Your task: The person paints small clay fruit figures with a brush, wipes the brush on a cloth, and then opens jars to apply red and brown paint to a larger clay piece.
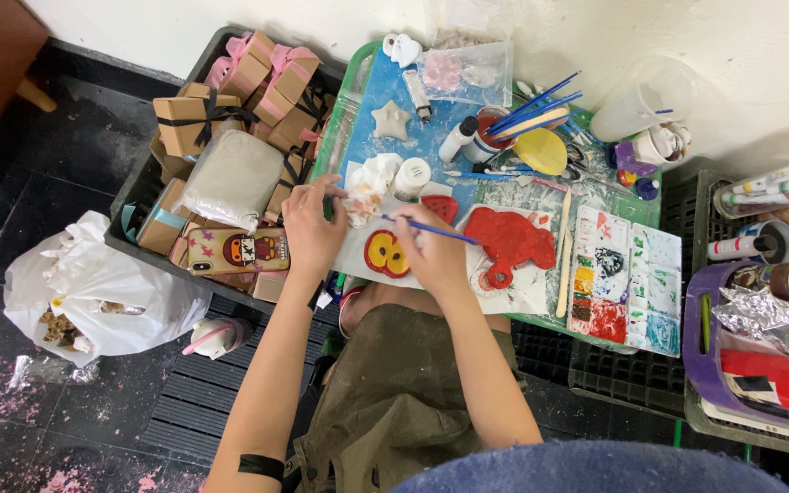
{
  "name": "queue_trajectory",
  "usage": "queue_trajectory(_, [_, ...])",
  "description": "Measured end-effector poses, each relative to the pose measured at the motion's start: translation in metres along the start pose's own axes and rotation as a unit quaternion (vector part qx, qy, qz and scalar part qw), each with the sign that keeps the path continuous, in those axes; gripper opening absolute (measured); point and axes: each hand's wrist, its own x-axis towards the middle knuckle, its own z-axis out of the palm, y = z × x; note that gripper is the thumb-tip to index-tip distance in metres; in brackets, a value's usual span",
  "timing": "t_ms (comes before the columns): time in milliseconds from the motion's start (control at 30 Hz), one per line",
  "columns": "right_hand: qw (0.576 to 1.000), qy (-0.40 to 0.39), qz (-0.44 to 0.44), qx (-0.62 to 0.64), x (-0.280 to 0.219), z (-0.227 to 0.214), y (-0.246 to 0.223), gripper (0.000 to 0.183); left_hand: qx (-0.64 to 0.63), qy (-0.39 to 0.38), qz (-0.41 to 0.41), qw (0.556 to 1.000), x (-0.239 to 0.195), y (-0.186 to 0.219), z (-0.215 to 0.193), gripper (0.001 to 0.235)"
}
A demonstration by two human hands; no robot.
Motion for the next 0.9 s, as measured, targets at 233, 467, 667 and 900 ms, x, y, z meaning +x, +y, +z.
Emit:
queue_trajectory(233, [0.968,0.067,0.066,0.233,-0.038,-0.021,0.036,0.015,0.007,0.001,0.002,1.000,-0.001,-0.001,0.001,0.034])
queue_trajectory(467, [0.960,0.118,0.097,0.234,-0.092,-0.033,0.065,0.008,0.014,0.026,0.014,0.999,-0.004,-0.001,0.000,0.031])
queue_trajectory(667, [0.893,0.381,0.172,0.165,-0.137,-0.134,0.121,0.009,0.013,0.028,0.030,0.999,-0.003,0.004,-0.002,0.031])
queue_trajectory(900, [0.936,0.323,0.132,0.047,-0.134,-0.216,0.172,0.025,0.016,0.000,0.033,0.999,-0.003,0.008,-0.004,0.030])
